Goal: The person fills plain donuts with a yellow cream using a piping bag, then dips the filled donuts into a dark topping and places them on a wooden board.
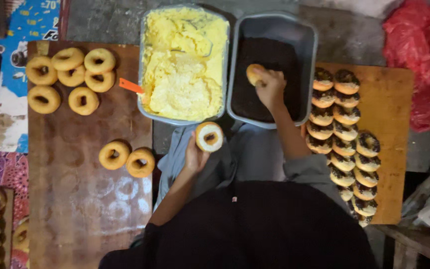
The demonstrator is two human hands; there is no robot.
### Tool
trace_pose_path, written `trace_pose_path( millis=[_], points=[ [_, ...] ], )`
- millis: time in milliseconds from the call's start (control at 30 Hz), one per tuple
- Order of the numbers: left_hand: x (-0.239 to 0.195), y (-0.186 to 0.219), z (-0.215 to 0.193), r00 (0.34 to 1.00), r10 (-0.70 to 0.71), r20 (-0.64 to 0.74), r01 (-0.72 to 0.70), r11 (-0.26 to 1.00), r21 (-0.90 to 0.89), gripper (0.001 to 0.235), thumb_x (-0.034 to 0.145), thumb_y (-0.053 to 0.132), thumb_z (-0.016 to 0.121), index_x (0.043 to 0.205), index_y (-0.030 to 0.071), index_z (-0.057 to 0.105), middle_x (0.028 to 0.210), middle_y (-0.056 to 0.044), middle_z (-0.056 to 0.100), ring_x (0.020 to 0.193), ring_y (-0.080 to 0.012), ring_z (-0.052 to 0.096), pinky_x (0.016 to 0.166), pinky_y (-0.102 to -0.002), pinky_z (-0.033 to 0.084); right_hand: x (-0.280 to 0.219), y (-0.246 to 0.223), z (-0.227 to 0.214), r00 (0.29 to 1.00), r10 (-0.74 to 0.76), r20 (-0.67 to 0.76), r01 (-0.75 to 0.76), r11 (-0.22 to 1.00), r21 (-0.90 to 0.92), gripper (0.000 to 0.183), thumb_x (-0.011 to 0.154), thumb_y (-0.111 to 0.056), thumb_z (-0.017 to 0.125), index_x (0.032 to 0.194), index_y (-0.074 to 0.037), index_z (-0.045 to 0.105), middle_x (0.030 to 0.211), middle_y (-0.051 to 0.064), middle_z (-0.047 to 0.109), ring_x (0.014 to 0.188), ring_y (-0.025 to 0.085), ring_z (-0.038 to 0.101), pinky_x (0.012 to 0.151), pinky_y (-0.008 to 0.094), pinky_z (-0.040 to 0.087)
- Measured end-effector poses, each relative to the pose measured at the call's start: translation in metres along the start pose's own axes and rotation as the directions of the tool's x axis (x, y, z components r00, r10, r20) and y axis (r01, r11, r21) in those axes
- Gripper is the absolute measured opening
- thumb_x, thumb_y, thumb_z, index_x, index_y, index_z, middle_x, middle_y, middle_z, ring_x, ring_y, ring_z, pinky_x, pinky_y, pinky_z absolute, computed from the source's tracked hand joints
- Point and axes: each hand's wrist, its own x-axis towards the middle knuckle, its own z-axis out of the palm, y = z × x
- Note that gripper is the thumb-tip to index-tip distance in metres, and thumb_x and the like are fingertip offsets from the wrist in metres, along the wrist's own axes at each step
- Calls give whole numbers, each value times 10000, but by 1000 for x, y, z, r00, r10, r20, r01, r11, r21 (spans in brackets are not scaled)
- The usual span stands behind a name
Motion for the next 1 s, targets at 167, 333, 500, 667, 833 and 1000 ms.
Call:
trace_pose_path(
  millis=[167,333,500,667,833,1000],
  points=[
    [-6,9,-2,997,55,57,-58,997,46,563,1131,434,407,1432,-28,522,1396,-187,613,1298,-339,584,1151,-526,443,-55,40,-44,829,348,438,-359,-270,893,494,787,-100,599,1261,26,652,1201,157,707,1122,308,652,1014,496,534],
    [-14,31,12,999,-46,19,43,992,121,591,1098,466,398,1444,0,511,1422,-182,602,1324,-339,580,1157,-536,448,-181,137,-92,830,495,258,-53,-390,919,454,917,-136,605,1347,4,567,1323,138,660,1223,282,653,1108,451,534],
    [-28,31,47,985,-171,21,162,959,235,732,1038,590,387,1465,4,491,1424,-190,591,1309,-366,576,1118,-580,442,-240,258,-156,936,153,-315,345,-238,908,353,1278,-57,343,1105,74,620,1014,227,677,876,287,685,722,399,561],
    [-34,-6,79,962,-267,-62,274,928,254,705,1013,581,378,1468,47,456,1429,-174,560,1304,-385,552,1094,-679,415,-220,345,-177,399,916,-49,-169,126,978,432,950,73,571,1282,-144,399,1079,128,617,910,238,670,705,426,586],
    [-34,-15,104,934,-353,-61,354,883,307,723,1015,578,380,1460,15,465,1427,-201,565,1307,-399,553,1089,-689,415,-210,372,-166,332,938,-96,-702,313,640,333,973,-41,580,1295,-106,524,1120,76,586,939,202,630,765,454,586],
    [-39,-3,118,894,-447,6,398,802,447,741,1012,578,370,1488,17,449,1440,-207,568,1318,-379,568,1107,-626,427,-208,355,-181,461,820,-338,-789,554,267,366,995,-141,570,1349,-66,516,1192,109,606,1023,220,641,847,450,573]
  ],
)
